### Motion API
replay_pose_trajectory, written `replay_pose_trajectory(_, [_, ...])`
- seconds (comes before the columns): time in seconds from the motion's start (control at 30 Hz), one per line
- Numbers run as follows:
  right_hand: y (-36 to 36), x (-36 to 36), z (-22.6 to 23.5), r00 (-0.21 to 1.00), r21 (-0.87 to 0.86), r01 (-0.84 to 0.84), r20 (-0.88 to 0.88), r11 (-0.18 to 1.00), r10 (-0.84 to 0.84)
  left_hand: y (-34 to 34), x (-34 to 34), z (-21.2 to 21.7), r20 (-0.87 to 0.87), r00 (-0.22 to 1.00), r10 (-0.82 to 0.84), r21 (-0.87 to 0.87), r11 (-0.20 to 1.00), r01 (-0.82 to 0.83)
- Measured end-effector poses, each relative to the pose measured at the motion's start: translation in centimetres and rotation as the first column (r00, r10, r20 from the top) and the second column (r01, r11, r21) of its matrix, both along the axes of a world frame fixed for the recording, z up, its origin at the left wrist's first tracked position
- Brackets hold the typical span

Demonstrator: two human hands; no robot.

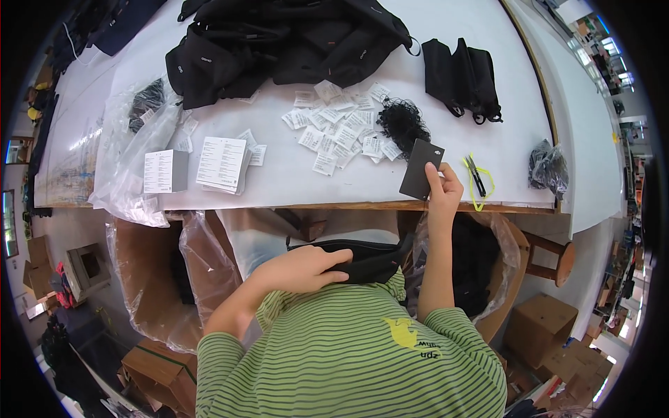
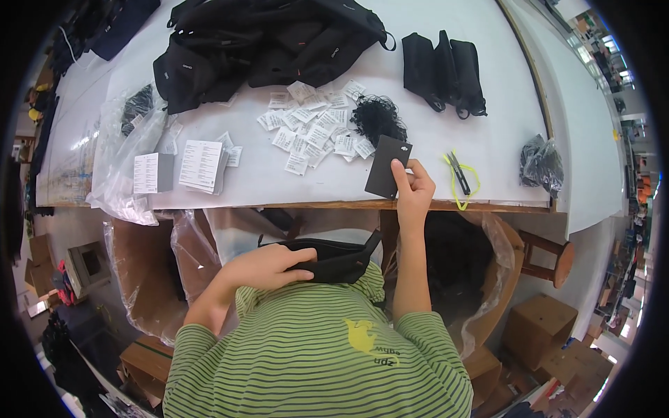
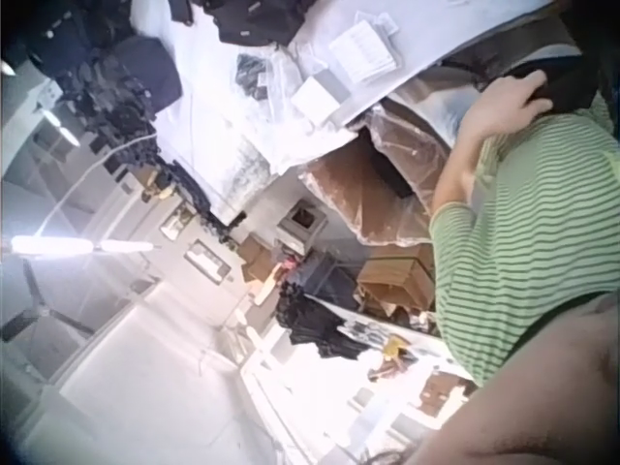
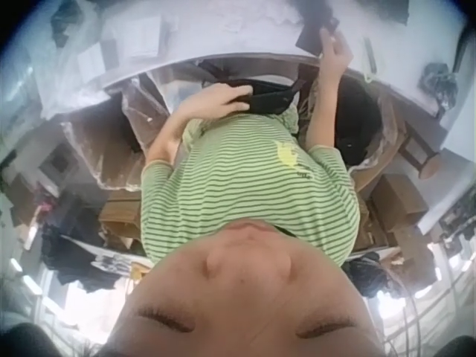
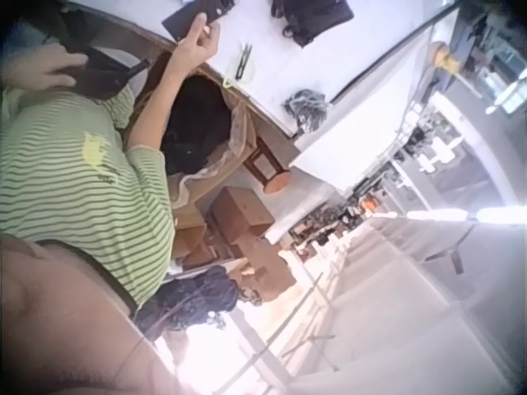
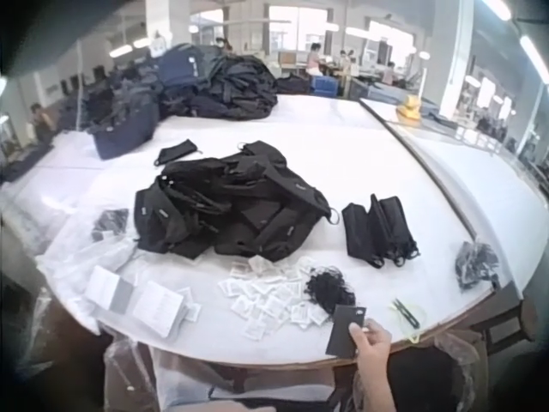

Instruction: Checking black pouches, inserting booklets and silica packets, then organizing the completed pouches on the workbench.

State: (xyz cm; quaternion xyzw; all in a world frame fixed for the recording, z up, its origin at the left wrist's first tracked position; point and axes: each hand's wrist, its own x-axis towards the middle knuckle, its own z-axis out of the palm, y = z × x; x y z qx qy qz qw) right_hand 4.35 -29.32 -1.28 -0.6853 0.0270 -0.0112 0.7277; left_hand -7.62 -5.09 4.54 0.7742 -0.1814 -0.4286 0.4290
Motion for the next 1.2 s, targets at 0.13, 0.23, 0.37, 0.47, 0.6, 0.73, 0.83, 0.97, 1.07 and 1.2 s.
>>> replay_pose_trajectory(0.13, [0.7,0.0,1.2,0.999,-0.041,0.044,0.033,0.998,-0.043,0.7,0.5,-0.4,-0.001,1.0,0.015,-0.156,0.988,-0.015])
replay_pose_trajectory(0.23, [0.4,0.5,0.4,0.993,-0.077,0.095,0.075,0.992,-0.089,0.9,0.7,-0.8,-0.063,0.998,0.032,-0.124,0.991,-0.04])
replay_pose_trajectory(0.37, [-1.1,1.3,1.3,0.985,-0.102,0.14,0.112,0.985,-0.128,0.8,0.9,0.3,0.046,0.999,0.029,0.137,0.99,-0.035])
replay_pose_trajectory(0.47, [-2.2,2.4,1.7,0.939,-0.101,0.216,0.294,0.971,-0.178,0.5,1.1,1.1,0.587,0.777,0.225,0.119,0.926,-0.358])
replay_pose_trajectory(0.6, [-2.0,3.0,3.3,0.922,-0.055,0.35,0.195,0.935,-0.333,-0.1,4.1,0.7,0.764,0.615,0.194,0.104,0.904,-0.414])
replay_pose_trajectory(0.73, [-1.4,2.1,4.1,0.939,-0.196,0.235,0.297,0.952,-0.171,-0.5,5.7,-2.0,0.873,0.469,0.131,0.066,0.922,-0.381])
replay_pose_trajectory(0.83, [1.1,-0.3,5.5,0.91,-0.334,-0.042,0.376,0.942,0.174,-0.7,6.1,-2.6,0.902,0.414,0.121,0.037,0.935,-0.353])
replay_pose_trajectory(0.97, [3.8,-0.4,4.1,0.776,-0.638,-0.079,0.443,0.766,0.449,-0.8,5.6,-3.6,0.877,0.428,0.219,-0.046,0.924,-0.379])
replay_pose_trajectory(1.07, [4.2,-0.4,2.6,0.754,-0.831,-0.038,0.34,0.554,0.562,-1.4,4.9,-3.6,0.705,0.41,0.579,-0.332,0.78,-0.53])
replay_pose_trajectory(1.2, [3.8,-0.4,2.7,0.737,-0.882,-0.043,0.289,0.469,0.611,-1.4,5.5,-4.2,0.775,0.332,0.538,-0.379,0.816,-0.437])
